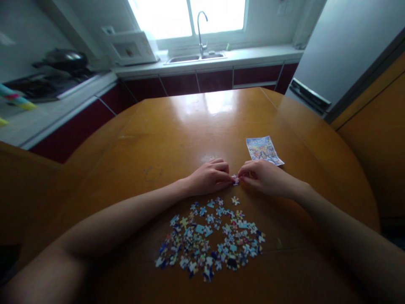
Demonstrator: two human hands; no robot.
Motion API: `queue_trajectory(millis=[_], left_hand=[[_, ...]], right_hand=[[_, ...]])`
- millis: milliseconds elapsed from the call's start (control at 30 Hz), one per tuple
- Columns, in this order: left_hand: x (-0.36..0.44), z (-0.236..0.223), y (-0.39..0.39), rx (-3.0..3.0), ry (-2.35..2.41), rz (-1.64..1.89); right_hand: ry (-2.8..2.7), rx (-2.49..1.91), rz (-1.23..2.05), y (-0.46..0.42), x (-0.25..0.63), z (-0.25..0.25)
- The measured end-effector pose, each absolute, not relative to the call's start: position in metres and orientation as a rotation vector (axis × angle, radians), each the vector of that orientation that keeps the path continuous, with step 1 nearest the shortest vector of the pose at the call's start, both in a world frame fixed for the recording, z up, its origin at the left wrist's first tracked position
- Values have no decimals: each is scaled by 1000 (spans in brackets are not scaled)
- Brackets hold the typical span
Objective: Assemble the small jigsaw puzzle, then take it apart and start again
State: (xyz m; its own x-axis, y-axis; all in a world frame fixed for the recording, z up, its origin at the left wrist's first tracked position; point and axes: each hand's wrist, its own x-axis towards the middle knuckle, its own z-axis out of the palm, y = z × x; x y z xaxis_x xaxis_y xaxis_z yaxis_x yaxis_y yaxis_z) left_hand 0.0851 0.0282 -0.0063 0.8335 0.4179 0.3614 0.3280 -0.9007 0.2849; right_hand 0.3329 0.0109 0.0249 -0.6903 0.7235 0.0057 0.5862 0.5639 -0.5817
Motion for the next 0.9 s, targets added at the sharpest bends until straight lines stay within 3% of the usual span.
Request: queue_trajectory(millis=[900], left_hand=[[85,-4,29,2778,565,640]], right_hand=[[-2736,-965,523,7,332,30]])
